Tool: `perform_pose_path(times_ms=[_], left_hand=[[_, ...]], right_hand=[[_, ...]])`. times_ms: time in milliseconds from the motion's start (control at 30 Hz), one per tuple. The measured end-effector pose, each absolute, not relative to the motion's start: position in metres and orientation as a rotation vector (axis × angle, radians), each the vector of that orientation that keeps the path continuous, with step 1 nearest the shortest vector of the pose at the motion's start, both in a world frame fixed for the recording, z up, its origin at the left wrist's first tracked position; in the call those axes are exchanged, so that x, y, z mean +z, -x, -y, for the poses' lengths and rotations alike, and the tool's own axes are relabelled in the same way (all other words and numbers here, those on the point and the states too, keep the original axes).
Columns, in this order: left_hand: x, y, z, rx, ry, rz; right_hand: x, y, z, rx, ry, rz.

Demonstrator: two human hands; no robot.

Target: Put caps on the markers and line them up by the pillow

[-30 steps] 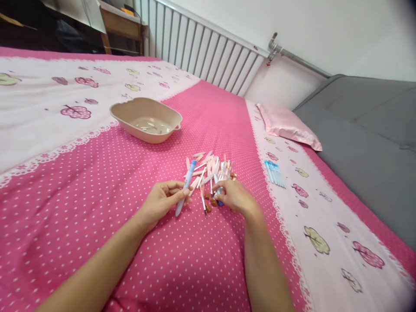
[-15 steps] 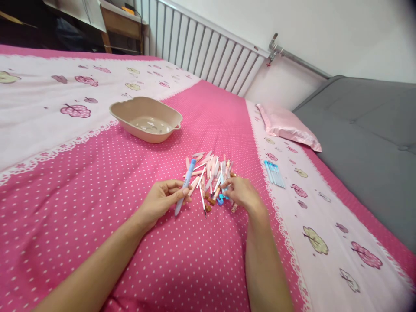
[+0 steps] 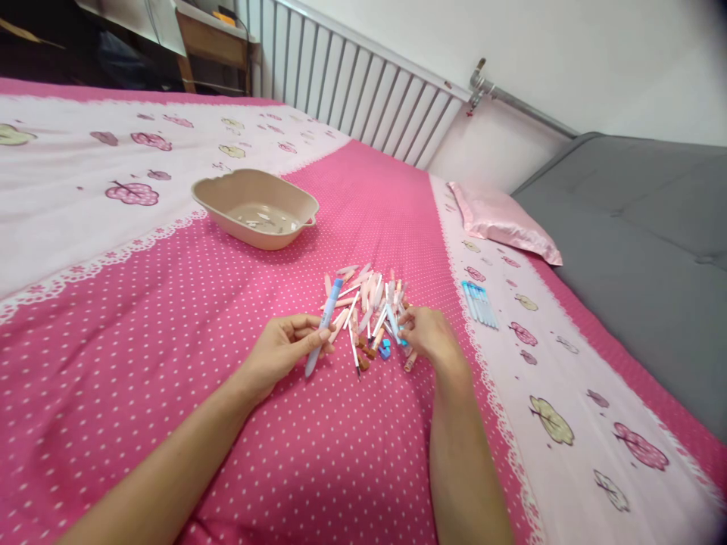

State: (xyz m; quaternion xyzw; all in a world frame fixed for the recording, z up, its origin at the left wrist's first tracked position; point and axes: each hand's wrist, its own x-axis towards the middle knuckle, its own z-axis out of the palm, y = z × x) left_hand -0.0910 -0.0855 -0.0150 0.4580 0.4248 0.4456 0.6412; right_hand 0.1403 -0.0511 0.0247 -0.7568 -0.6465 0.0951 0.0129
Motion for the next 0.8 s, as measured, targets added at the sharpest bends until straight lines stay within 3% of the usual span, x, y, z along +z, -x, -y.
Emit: perform_pose_path(times_ms=[233, 800], left_hand=[[-0.015, 0.091, 0.086, 1.012, -1.035, -0.968], [-0.015, 0.091, 0.086, 1.006, -1.012, -0.97]], right_hand=[[0.028, -0.134, 0.055, 0.555, 2.25, 2.21], [0.025, -0.117, 0.06, 0.543, 2.334, 2.34]])
